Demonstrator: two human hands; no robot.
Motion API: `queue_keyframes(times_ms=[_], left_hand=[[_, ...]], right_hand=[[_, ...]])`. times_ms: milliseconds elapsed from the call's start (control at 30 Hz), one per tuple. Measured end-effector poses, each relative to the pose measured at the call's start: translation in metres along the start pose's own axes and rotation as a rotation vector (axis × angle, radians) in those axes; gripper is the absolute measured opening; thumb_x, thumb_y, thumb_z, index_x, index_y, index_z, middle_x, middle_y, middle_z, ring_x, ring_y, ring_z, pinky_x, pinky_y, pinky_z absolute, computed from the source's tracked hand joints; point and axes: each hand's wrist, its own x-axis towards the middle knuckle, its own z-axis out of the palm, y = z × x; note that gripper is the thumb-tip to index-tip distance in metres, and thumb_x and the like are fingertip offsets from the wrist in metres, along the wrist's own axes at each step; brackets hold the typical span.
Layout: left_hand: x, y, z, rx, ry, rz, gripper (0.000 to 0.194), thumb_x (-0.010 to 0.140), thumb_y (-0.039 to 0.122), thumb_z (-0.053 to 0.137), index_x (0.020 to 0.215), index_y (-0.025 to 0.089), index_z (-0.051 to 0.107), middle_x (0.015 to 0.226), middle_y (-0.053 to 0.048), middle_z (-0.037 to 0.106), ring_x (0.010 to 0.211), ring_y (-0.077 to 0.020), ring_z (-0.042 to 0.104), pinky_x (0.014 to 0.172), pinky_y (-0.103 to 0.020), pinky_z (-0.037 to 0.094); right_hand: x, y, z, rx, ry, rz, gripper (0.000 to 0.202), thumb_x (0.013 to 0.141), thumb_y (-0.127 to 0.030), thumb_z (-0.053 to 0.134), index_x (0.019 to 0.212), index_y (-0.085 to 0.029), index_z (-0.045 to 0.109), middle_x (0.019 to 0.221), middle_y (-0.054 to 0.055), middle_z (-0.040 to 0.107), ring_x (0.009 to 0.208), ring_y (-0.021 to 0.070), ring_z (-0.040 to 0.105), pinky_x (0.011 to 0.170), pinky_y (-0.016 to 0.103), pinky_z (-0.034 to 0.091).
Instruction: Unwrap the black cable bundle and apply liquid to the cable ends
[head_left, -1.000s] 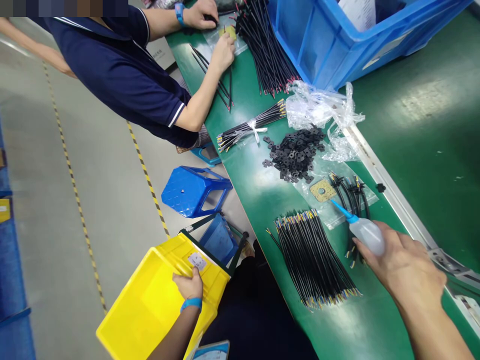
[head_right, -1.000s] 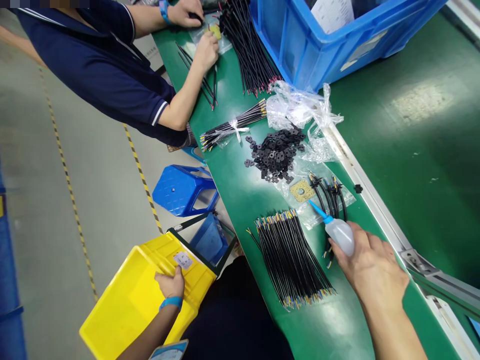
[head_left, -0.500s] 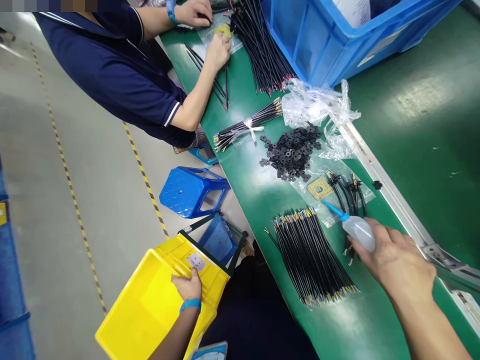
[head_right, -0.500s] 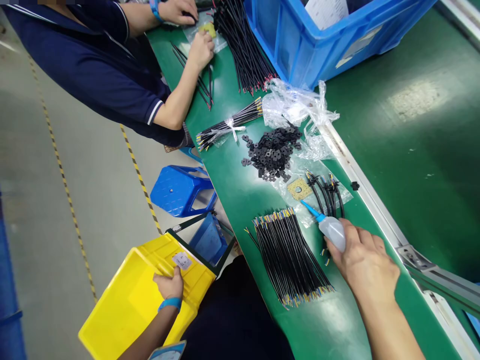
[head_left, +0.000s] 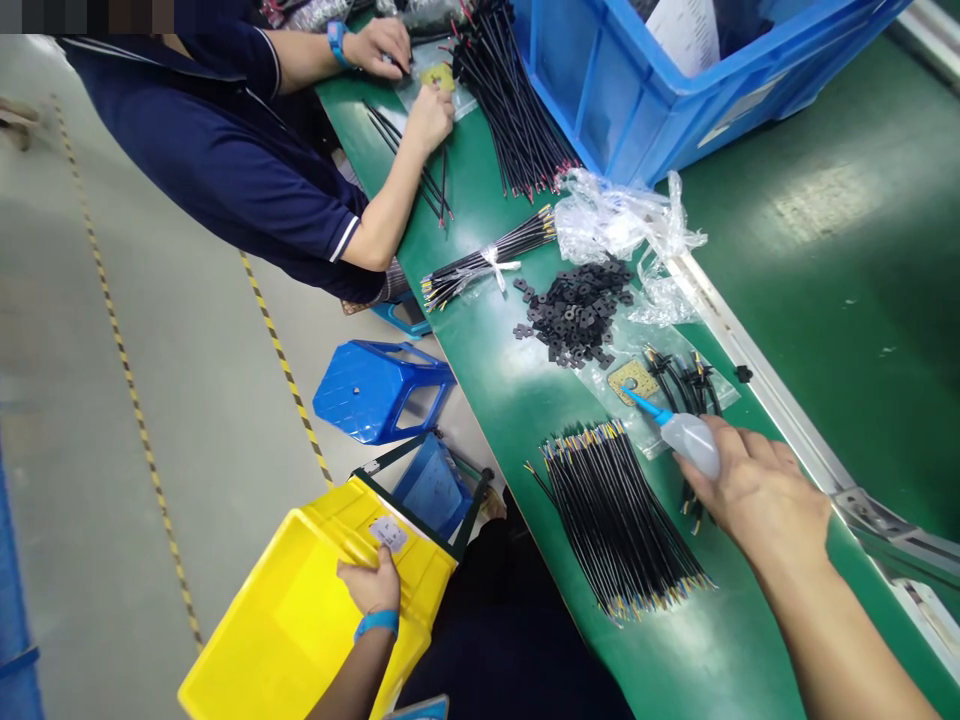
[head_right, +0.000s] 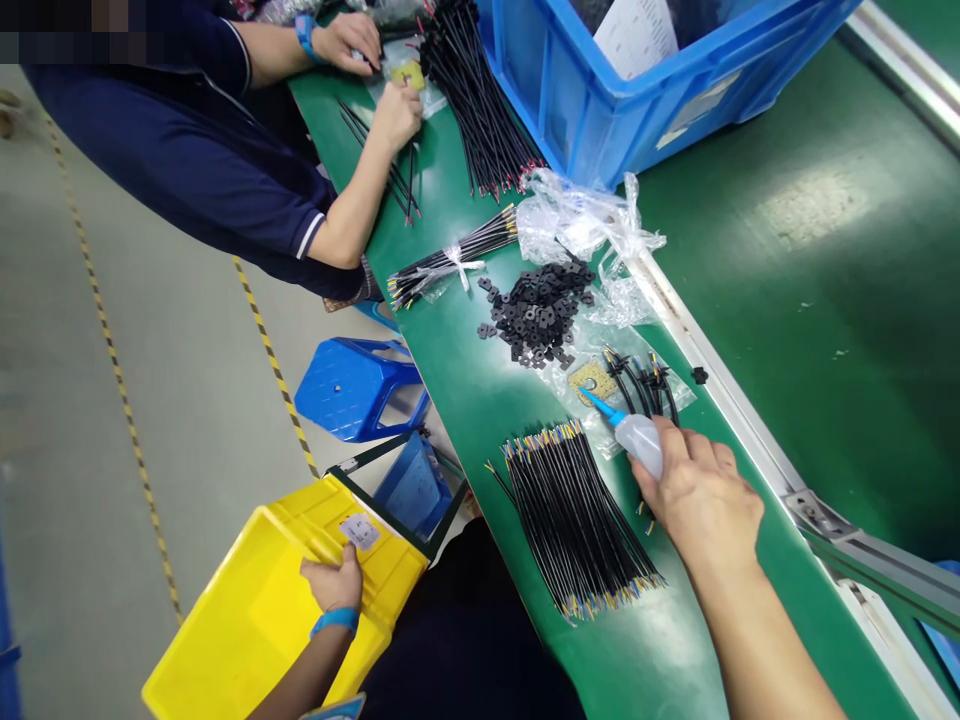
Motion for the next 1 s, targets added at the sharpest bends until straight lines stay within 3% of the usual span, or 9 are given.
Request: queue_keyframes(times_ms=[133, 400, 633, 1000], left_hand=[[-0.001, 0.007, -0.004, -0.011, -0.026, -0.064, 0.079, 0.077, 0.051, 0.064, 0.135, 0.000, 0.049, 0.131, -0.035, 0.063, 0.122, -0.0505, 0.066, 0.105, -0.057, 0.055], [-0.003, 0.017, -0.008, -0.011, -0.049, -0.129, 0.084, 0.075, 0.051, 0.064, 0.137, -0.002, 0.046, 0.126, -0.034, 0.066, 0.118, -0.0521, 0.068, 0.101, -0.062, 0.056], [-0.004, 0.017, -0.010, -0.003, -0.049, -0.130, 0.084, 0.076, 0.051, 0.065, 0.140, 0.000, 0.044, 0.125, -0.032, 0.066, 0.118, -0.0507, 0.068, 0.099, -0.062, 0.057], [-0.005, 0.023, -0.012, 0.009, -0.062, -0.146, 0.080, 0.077, 0.048, 0.067, 0.138, 0.001, 0.045, 0.127, -0.032, 0.065, 0.118, -0.0487, 0.067, 0.099, -0.059, 0.056]], right_hand=[[0.006, 0.000, -0.003, -0.030, -0.009, 0.010, 0.056, 0.105, -0.049, 0.038, 0.134, -0.007, 0.062, 0.099, 0.020, 0.068, 0.093, 0.0376, 0.062, 0.064, 0.040, 0.042], [0.017, -0.002, -0.005, -0.121, -0.073, 0.019, 0.050, 0.105, -0.045, 0.047, 0.137, -0.009, 0.059, 0.102, 0.016, 0.067, 0.094, 0.0332, 0.061, 0.067, 0.038, 0.045], [0.019, -0.002, -0.006, -0.134, -0.094, 0.041, 0.050, 0.104, -0.044, 0.051, 0.139, -0.010, 0.057, 0.104, 0.016, 0.067, 0.098, 0.0349, 0.061, 0.069, 0.039, 0.045], [0.017, 0.002, -0.013, -0.149, -0.105, 0.116, 0.054, 0.107, -0.048, 0.042, 0.140, -0.008, 0.057, 0.103, 0.018, 0.066, 0.099, 0.0351, 0.060, 0.063, 0.038, 0.035]])
